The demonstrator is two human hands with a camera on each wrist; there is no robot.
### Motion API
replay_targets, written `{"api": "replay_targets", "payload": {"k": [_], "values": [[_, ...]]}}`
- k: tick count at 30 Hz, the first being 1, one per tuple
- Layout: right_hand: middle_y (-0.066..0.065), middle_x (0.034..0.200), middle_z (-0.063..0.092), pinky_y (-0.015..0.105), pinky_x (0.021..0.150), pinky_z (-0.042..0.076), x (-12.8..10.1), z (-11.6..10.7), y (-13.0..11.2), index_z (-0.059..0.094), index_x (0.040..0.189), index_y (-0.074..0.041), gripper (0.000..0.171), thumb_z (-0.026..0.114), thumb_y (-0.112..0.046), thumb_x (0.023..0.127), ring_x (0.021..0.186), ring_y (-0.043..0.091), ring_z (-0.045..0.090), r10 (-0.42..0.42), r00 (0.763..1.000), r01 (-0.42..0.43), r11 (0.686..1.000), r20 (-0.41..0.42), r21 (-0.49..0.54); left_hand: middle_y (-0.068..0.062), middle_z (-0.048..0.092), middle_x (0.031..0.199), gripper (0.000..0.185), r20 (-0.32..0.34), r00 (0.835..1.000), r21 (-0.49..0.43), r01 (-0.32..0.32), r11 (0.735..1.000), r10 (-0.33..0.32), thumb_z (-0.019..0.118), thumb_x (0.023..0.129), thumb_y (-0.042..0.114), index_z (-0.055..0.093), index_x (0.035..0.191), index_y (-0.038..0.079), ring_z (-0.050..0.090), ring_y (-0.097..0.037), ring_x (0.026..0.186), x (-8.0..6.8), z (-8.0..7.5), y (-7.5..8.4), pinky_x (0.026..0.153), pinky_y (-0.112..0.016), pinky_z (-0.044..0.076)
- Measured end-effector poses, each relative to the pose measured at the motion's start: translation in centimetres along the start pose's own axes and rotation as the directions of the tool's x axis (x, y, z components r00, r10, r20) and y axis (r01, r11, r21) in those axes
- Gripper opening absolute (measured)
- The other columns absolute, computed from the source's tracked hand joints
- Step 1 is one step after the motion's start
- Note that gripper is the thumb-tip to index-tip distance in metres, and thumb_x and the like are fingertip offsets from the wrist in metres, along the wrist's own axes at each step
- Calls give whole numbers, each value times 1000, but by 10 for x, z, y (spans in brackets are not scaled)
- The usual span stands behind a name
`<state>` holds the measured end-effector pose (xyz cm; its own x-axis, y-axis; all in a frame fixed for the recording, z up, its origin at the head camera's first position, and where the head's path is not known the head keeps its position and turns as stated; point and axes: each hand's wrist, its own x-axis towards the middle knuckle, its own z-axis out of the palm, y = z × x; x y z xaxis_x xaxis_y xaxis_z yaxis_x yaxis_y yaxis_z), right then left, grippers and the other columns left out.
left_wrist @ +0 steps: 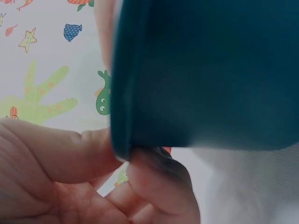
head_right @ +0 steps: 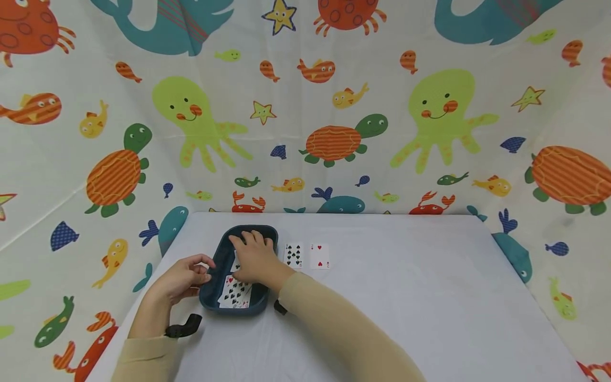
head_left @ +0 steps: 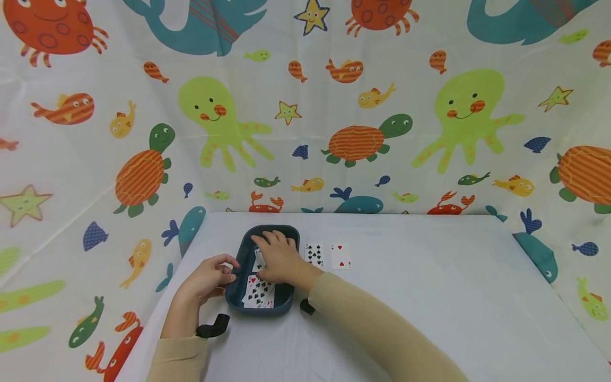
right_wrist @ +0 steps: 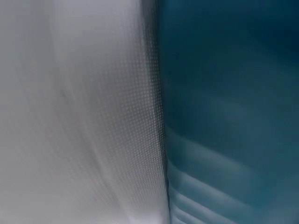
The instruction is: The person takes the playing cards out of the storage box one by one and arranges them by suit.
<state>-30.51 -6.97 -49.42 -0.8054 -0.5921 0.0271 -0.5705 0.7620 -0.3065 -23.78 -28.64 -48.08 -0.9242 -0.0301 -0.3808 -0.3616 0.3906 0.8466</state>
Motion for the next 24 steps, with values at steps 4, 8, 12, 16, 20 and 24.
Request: {"api": "replay_targets", "payload": {"k": [4, 8, 12, 16, 20, 24], "values": [[5, 171, 40, 60, 122, 38, 9, 2, 1, 30, 169, -33, 98, 83, -52, 89, 156, 30, 37, 42, 999, -41, 999, 24, -33, -7, 58, 90, 29, 9, 1000, 12, 3, 1000, -3, 68, 101, 4, 63, 130, 5, 59, -24, 75, 5, -1, 3, 64, -33, 55], [5, 165, 48, 59, 121, 38, 17, 2, 2, 33, 168, -31, 99, 85, -52, 87, 149, 30, 44, 69, 996, -67, 997, 59, -37, -7, 58, 90, 30, 16, 1000, 17, 14, 1000, -14, 67, 101, 4, 62, 130, 4, 58, -24, 76, 9, -4, 5, 65, -34, 55], [6, 161, 52, 57, 120, 39, 21, 3, 1, 37, 167, -27, 99, 87, -51, 85, 145, 29, 47, 89, 992, -84, 995, 92, -59, -7, 58, 91, 30, 19, 1000, 10, 19, 1000, -19, 67, 101, 4, 62, 131, 4, 58, -24, 76, 10, -6, 5, 65, -34, 54], [8, 161, 53, 58, 121, 38, 22, 5, 2, 39, 166, -24, 97, 86, -51, 86, 146, 30, 47, 113, 988, -102, 990, 104, -99, -6, 58, 90, 30, 27, 1000, -4, 12, 1000, -12, 67, 101, 4, 62, 131, 4, 58, -23, 75, 10, -5, 4, 65, -33, 55], [8, 160, 54, 58, 122, 38, 21, 5, 1, 42, 164, -22, 94, 85, -52, 87, 146, 30, 48, 123, 987, -114, 989, 101, -94, -6, 58, 89, 31, 25, 1000, -9, 9, 1000, -9, 67, 101, 4, 62, 132, 4, 58, -23, 75, 10, -6, 2, 64, -32, 55], [8, 158, 57, 60, 121, 38, 22, 7, 0, 45, 162, -21, 90, 85, -52, 87, 144, 30, 50, 130, 987, -122, 988, 93, -95, -6, 58, 88, 31, 21, 1000, -12, 11, 1000, -11, 67, 101, 3, 62, 131, 4, 58, -23, 74, 9, -5, 2, 63, -32, 54]]}}
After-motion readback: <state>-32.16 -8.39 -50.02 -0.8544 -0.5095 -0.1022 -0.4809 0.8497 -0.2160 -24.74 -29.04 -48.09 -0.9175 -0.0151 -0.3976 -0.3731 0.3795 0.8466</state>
